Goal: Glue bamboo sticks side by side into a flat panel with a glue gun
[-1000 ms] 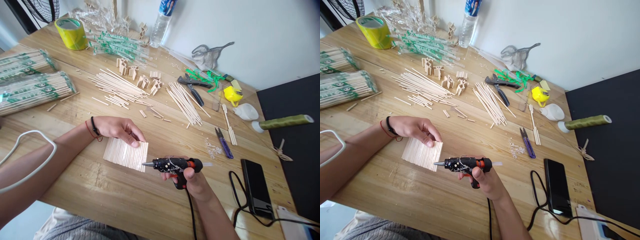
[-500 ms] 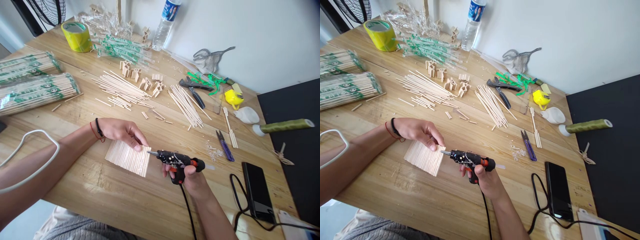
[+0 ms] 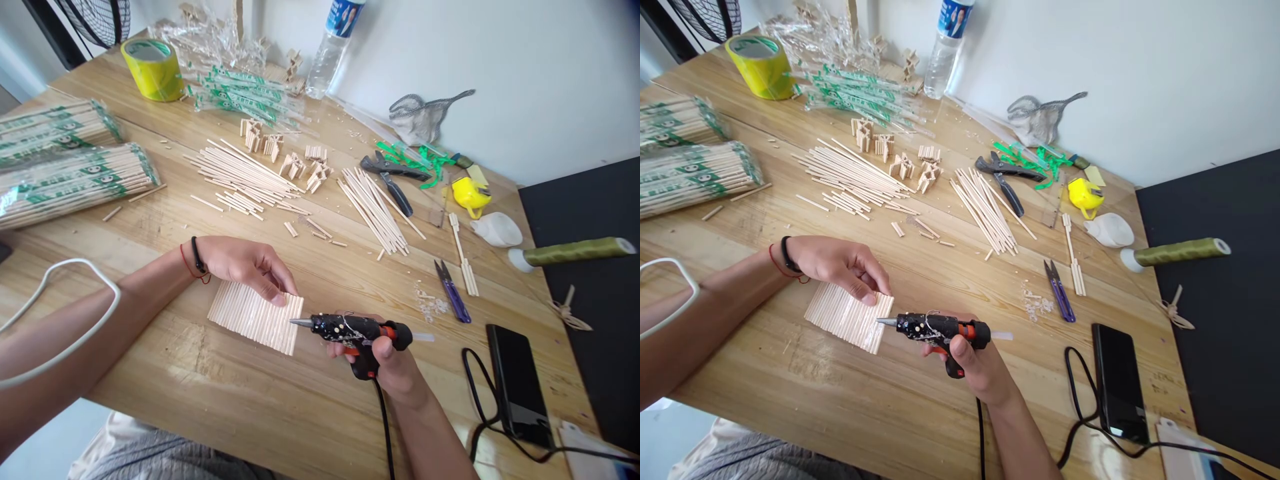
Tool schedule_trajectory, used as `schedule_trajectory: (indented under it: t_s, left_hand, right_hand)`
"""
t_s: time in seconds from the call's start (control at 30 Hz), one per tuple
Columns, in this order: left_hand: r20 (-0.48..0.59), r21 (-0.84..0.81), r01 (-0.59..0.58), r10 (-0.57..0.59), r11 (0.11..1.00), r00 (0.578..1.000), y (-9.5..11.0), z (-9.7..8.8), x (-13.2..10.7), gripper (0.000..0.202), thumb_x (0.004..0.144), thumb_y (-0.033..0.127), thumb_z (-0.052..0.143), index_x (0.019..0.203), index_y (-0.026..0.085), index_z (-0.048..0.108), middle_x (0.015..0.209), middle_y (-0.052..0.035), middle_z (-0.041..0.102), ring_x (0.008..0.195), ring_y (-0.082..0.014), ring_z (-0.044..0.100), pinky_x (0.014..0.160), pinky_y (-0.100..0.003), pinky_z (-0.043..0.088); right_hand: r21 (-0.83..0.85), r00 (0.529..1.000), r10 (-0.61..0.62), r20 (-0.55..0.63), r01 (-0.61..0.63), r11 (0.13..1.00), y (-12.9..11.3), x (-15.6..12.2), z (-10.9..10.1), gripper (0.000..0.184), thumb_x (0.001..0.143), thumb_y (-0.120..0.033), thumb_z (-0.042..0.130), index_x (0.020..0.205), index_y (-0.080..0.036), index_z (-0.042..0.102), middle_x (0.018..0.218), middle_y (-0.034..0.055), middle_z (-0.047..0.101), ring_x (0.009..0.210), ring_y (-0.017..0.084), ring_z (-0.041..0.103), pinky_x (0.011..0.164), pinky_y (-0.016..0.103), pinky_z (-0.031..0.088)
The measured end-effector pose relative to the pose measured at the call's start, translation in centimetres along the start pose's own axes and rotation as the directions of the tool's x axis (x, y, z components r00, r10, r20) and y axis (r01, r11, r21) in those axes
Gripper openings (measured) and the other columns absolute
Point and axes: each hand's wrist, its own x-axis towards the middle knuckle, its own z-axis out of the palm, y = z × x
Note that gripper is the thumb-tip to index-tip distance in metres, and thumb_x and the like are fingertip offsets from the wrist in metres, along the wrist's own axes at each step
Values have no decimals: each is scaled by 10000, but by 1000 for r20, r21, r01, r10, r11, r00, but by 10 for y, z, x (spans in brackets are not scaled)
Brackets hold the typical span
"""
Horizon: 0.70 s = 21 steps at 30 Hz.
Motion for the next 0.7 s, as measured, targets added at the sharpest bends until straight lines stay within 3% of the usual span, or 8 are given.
schedule_trajectory:
  t_s: [0.37,0.7]
  left_hand:
    - [-35,68,-17,20,998,999,0,-1,-1,217,951,229,724,1131,162,825,950,-33,837,845,-145,716,758,-193,505]
    - [-62,58,-8,11,998,998,0,-1,0,204,919,210,748,1097,168,838,914,-32,832,824,-143,709,700,-177,483]
  right_hand:
    - [-139,990,-129,-55,120,983,-14,8,11,635,876,-800,592,763,-197,757,736,60,674,638,180,576,526,287,405]
    - [-239,995,-94,34,99,966,-20,5,12,670,899,-805,548,742,-181,730,686,41,600,584,160,508,551,308,352]
